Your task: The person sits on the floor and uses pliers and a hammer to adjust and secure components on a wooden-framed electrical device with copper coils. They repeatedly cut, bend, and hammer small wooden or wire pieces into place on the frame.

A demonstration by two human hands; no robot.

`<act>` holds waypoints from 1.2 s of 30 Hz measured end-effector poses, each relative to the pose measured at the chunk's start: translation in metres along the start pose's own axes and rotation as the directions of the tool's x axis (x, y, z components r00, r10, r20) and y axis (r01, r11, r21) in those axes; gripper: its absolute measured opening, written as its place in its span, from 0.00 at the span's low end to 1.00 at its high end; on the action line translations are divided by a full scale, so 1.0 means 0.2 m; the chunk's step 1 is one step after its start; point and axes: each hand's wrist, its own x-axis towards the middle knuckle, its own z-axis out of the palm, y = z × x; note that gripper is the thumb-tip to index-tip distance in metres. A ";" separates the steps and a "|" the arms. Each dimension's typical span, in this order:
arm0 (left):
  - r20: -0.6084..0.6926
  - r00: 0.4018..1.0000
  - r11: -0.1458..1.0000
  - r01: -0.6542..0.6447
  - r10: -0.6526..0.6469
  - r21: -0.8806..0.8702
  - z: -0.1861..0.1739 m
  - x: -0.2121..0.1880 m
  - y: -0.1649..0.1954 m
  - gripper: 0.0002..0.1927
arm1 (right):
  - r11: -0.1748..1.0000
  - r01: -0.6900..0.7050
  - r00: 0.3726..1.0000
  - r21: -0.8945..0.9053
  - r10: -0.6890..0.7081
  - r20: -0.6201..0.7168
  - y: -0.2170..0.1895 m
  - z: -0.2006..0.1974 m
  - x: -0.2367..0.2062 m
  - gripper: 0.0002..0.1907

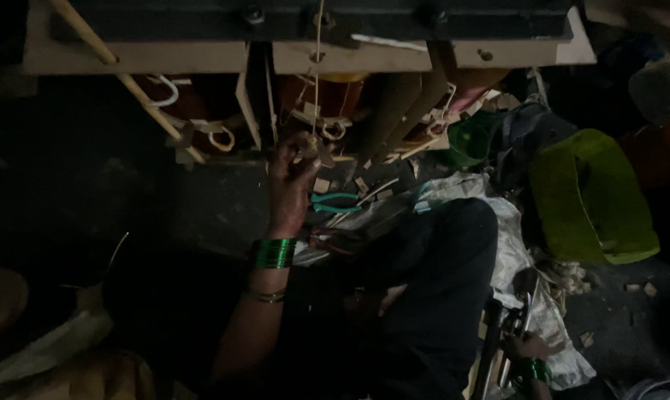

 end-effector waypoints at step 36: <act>0.166 0.973 0.981 0.175 -0.160 -0.082 -0.28 0.02 -0.22 0.38 | 0.428 0.892 0.423 -0.146 -0.674 0.605 -0.86 -0.05 -0.36 0.15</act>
